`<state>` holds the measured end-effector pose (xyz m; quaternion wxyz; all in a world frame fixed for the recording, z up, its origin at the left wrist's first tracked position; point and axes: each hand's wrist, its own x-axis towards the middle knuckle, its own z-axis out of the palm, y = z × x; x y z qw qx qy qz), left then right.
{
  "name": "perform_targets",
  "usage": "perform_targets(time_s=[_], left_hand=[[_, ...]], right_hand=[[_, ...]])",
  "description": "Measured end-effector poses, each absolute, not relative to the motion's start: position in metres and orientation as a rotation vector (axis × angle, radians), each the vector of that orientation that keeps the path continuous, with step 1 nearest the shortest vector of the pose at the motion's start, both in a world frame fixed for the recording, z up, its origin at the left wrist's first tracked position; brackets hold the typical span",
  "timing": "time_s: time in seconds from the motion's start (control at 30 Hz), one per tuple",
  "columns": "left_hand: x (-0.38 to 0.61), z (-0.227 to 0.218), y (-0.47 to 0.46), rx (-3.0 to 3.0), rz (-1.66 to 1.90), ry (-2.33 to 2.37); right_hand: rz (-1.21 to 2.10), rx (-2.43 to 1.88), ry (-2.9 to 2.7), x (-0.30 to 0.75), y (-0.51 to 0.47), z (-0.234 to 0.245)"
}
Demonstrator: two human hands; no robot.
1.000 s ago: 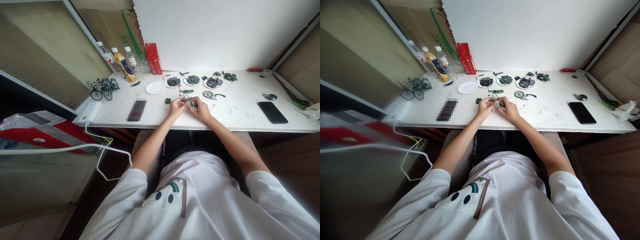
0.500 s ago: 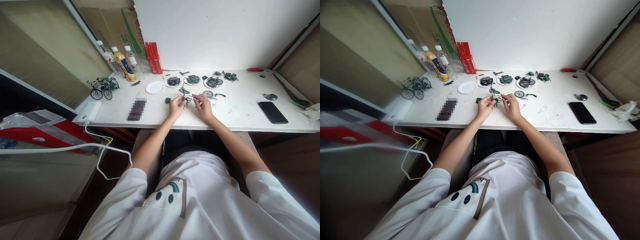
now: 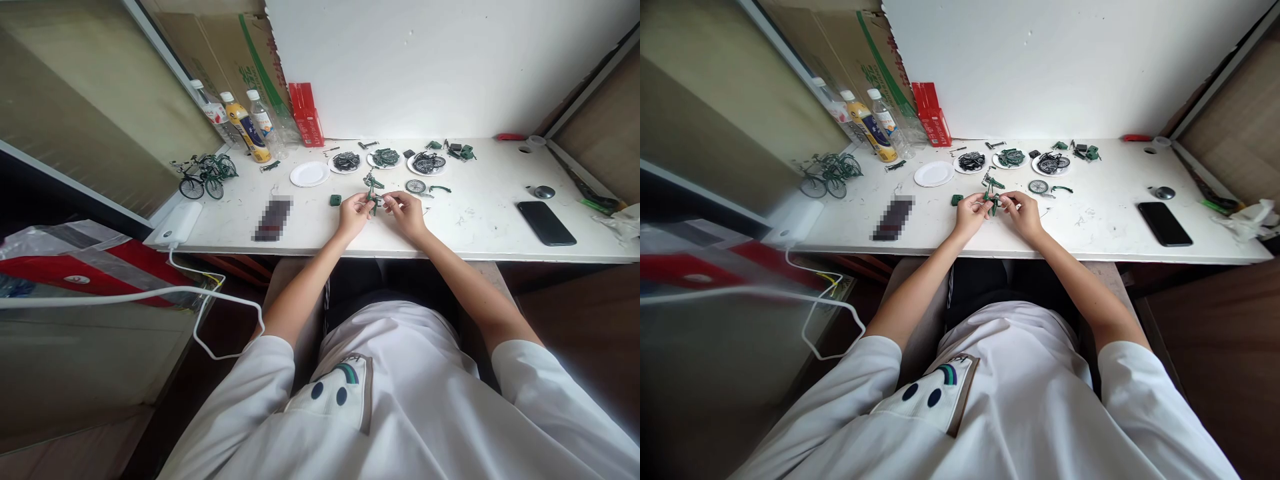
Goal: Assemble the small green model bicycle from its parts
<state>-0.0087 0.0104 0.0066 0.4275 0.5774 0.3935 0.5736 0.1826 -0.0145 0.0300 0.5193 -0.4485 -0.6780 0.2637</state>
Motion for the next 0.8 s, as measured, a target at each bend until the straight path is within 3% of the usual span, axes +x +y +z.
perform_targets(time_s=[0.8], left_hand=[[-0.0068, 0.0041, 0.0122, 1.460, 1.407, 0.987]], right_hand=[[0.508, -1.073, -1.668, 0.1815, -0.0190, 0.0358]])
